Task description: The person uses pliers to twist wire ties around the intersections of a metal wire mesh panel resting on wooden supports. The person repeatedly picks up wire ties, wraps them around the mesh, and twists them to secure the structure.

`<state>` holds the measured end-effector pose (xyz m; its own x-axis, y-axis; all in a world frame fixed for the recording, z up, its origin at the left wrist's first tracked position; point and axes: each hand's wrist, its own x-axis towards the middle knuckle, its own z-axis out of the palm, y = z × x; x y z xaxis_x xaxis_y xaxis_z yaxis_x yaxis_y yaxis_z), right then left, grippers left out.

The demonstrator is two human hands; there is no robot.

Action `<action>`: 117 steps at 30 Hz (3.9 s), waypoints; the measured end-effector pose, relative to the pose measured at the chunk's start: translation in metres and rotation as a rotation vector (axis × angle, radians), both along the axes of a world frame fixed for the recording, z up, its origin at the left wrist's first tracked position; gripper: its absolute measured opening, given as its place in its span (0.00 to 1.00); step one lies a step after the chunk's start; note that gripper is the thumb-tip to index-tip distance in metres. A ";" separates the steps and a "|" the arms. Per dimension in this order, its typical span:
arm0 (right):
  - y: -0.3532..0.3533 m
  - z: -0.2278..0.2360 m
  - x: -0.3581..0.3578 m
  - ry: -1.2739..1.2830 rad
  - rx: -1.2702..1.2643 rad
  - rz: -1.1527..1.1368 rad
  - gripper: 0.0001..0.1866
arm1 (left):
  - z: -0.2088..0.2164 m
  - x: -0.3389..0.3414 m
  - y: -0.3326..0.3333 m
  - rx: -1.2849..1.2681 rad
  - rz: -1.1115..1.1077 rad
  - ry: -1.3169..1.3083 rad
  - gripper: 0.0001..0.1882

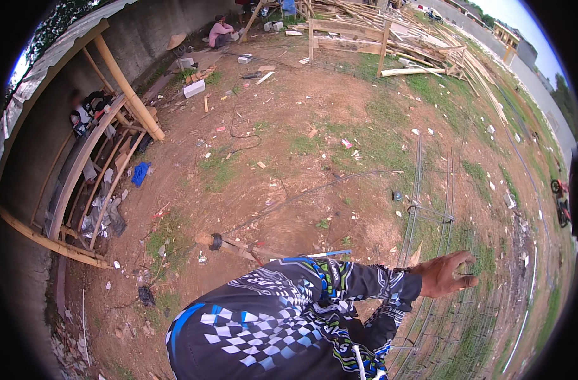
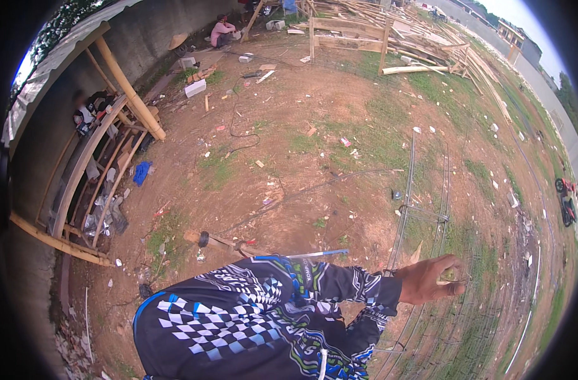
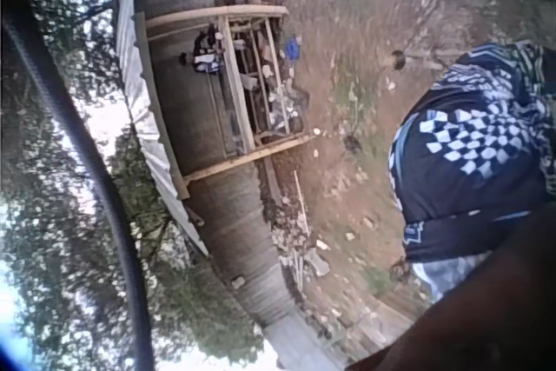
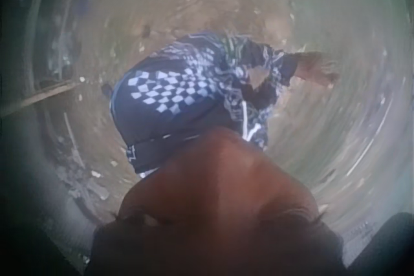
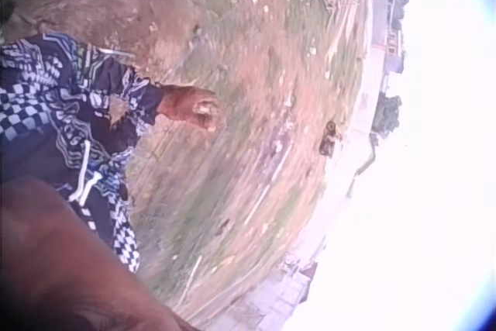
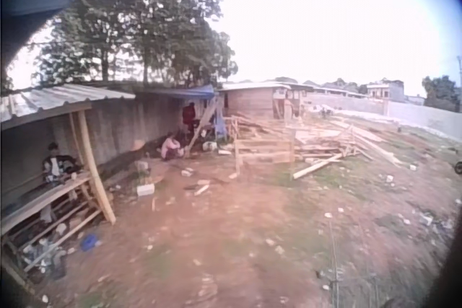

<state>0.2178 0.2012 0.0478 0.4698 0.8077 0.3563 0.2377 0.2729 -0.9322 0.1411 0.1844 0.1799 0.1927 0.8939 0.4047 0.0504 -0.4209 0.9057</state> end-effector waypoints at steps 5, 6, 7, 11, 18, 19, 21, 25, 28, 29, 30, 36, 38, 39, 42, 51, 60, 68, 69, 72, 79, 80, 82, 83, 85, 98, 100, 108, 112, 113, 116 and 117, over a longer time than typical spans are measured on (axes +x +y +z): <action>-0.009 0.007 -0.011 0.006 -0.012 0.137 0.23 | -0.015 -0.009 -0.001 -0.018 0.208 -0.024 0.37; -0.007 0.002 -0.015 0.009 -0.016 0.185 0.23 | -0.016 -0.016 0.001 -0.026 0.259 -0.047 0.35; -0.015 -0.002 0.015 -0.018 -0.015 0.052 0.23 | -0.017 0.006 0.009 -0.070 0.065 -0.077 0.31; -0.018 -0.007 0.016 -0.045 -0.023 0.176 0.24 | -0.020 0.014 0.024 -0.019 0.168 -0.050 0.22; 0.032 -0.001 0.023 0.079 -0.134 0.741 0.25 | -0.040 -0.001 0.046 -0.156 -0.211 -0.258 0.30; 0.038 -0.004 0.037 0.103 -0.191 0.800 0.26 | -0.038 -0.001 0.049 -0.244 -0.353 -0.216 0.30; 0.045 -0.005 0.051 0.144 -0.262 0.862 0.26 | -0.026 -0.007 0.057 -0.389 -0.590 -0.122 0.30; 0.017 -0.027 0.034 0.253 -0.123 0.610 0.27 | -0.020 -0.001 0.087 -0.393 -0.948 0.069 0.29; 0.005 -0.036 0.021 0.319 -0.143 0.378 0.31 | -0.018 0.013 0.096 -0.414 -1.190 0.169 0.28; 0.008 -0.039 0.014 0.351 -0.123 0.263 0.31 | -0.018 0.016 0.099 -0.496 -1.155 0.243 0.27; 0.010 -0.041 0.007 0.379 -0.100 0.136 0.31 | -0.022 0.024 0.097 -0.365 -1.008 0.228 0.28; 0.055 -0.049 0.026 0.663 0.116 -0.147 0.26 | -0.054 0.058 0.098 0.023 -0.553 0.253 0.49; 0.046 -0.056 0.020 0.657 0.116 -0.149 0.26 | -0.055 0.055 0.096 -0.005 -0.571 0.303 0.52; 0.048 -0.057 0.019 0.649 0.104 -0.152 0.26 | -0.053 0.051 0.091 -0.024 -0.574 0.330 0.53; 0.057 -0.058 0.017 0.632 0.077 -0.147 0.26 | -0.038 0.051 0.085 -0.034 -0.422 0.392 0.48; 0.020 -0.044 -0.008 0.046 -0.052 -0.010 0.26 | -0.034 0.022 0.078 -0.134 -0.326 0.188 0.28; 0.032 -0.017 -0.006 0.102 -0.011 0.219 0.20 | -0.040 0.003 0.099 -0.172 -0.540 -0.095 0.32; 0.008 -0.049 -0.008 -0.122 -0.056 -0.108 0.26 | -0.049 0.034 0.044 -0.114 -0.011 -0.047 0.24; 0.009 -0.046 -0.008 -0.119 -0.091 -0.023 0.26 | -0.048 0.024 0.061 -0.119 -0.115 0.003 0.21; 0.015 -0.033 0.012 -0.022 -0.136 0.308 0.26 | -0.038 -0.002 0.096 -0.523 -0.824 0.010 0.20; 0.040 -0.059 -0.019 0.384 -0.099 0.118 0.24 | -0.064 0.019 0.077 -0.056 -0.157 -0.190 0.31; 0.033 -0.062 -0.011 0.323 -0.065 0.000 0.25 | -0.058 0.036 0.057 -0.102 -0.130 -0.153 0.31; 0.027 -0.063 -0.009 0.169 -0.065 -0.098 0.25 | -0.041 0.042 0.030 -0.189 0.008 -0.043 0.29; 0.021 -0.059 -0.009 0.089 -0.070 -0.124 0.26 | -0.034 0.041 0.034 -0.251 -0.069 0.025 0.26; 0.011 -0.053 -0.020 -0.022 -0.091 -0.044 0.27 | -0.045 0.013 0.068 -0.259 -0.336 0.095 0.23; 0.012 -0.049 -0.032 0.121 0.016 -0.100 0.25 | -0.058 0.018 0.030 -0.012 0.102 -0.117 0.25; 0.007 -0.057 -0.039 0.114 0.026 -0.157 0.24 | -0.044 0.018 0.026 -0.188 0.003 -0.018 0.25; 0.009 -0.030 -0.013 0.122 0.011 -0.047 0.20 | -0.055 0.016 0.072 0.009 -0.520 0.204 0.31; 0.024 -0.030 -0.006 0.434 0.116 0.007 0.16 | -0.044 0.030 0.096 -0.410 -0.637 0.013 0.36; 0.025 -0.034 -0.006 0.367 0.088 0.015 0.15 | -0.048 0.020 0.099 -0.508 -0.673 0.011 0.39; 0.035 -0.032 -0.024 0.428 0.111 -0.052 0.13 | -0.076 -0.002 0.082 -0.262 -0.626 -0.751 0.48; 0.033 -0.023 -0.032 0.478 0.084 -0.078 0.13 | -0.083 -0.010 0.071 -0.098 -0.454 -0.573 0.49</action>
<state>0.1854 0.2339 0.0248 0.6545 0.7413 0.1484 -0.1890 0.3505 -0.9173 0.1307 0.2554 0.0966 0.3348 0.8135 0.4754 -0.6021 -0.2034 0.7721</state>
